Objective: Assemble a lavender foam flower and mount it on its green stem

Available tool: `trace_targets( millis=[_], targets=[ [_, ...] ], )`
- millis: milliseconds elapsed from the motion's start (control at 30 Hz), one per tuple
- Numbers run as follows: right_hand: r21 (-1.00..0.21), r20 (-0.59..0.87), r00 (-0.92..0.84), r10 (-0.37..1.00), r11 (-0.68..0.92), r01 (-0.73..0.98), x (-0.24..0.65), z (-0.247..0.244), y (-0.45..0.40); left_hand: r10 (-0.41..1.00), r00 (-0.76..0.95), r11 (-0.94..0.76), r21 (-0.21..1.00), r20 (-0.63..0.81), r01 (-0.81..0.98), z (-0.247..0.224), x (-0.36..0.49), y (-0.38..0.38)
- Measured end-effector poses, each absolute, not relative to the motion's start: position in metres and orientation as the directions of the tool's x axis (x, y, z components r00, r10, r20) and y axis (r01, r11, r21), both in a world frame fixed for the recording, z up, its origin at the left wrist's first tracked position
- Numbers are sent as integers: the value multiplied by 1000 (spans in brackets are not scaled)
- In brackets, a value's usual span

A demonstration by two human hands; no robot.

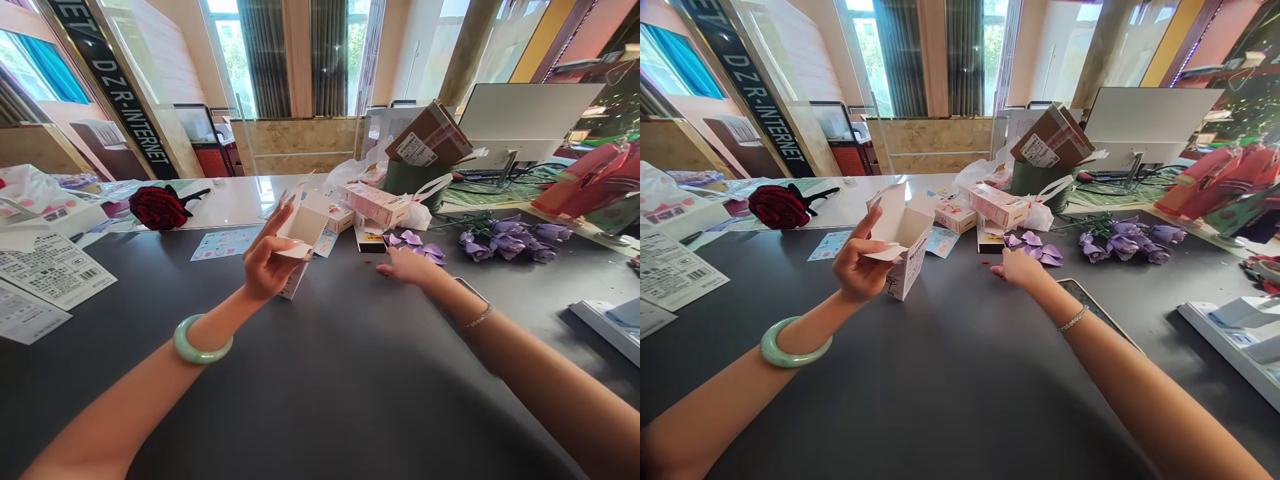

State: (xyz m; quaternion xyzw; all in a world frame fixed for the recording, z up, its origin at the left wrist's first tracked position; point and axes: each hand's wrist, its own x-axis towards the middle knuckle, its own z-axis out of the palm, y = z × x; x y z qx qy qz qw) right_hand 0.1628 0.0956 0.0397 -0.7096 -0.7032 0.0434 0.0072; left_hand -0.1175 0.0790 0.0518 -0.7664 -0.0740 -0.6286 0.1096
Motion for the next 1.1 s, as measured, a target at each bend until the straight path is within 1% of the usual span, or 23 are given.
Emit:
trace_targets(
  millis=[100,233,333,433,533,633,867,1100],
  targets=[
    [-36,-30,128,991,-130,991,155,13,93,-26,202,-965,-78,979,252,54,-117,77],
    [-24,31,191,981,-190,981,142,-1,96,-22,218,-960,-81,976,267,57,-115,74],
    [-10,64,169,984,-168,986,136,-2,102,-25,239,-959,-90,971,267,58,-114,73],
    [15,87,101,991,-103,995,132,-2,107,-39,252,-962,-104,967,251,59,-113,72],
    [37,86,43,995,-46,998,131,-3,110,-46,258,-967,-108,965,232,59,-112,72],
    [55,71,19,997,-23,998,128,-4,111,-45,257,-969,-105,965,226,59,-113,72],
    [75,17,54,998,-55,996,116,-1,114,-36,245,-965,-97,969,243,55,-116,75],
    [87,20,112,994,-113,990,110,-1,111,-40,244,-954,-109,969,279,55,-118,78]
  ],
)
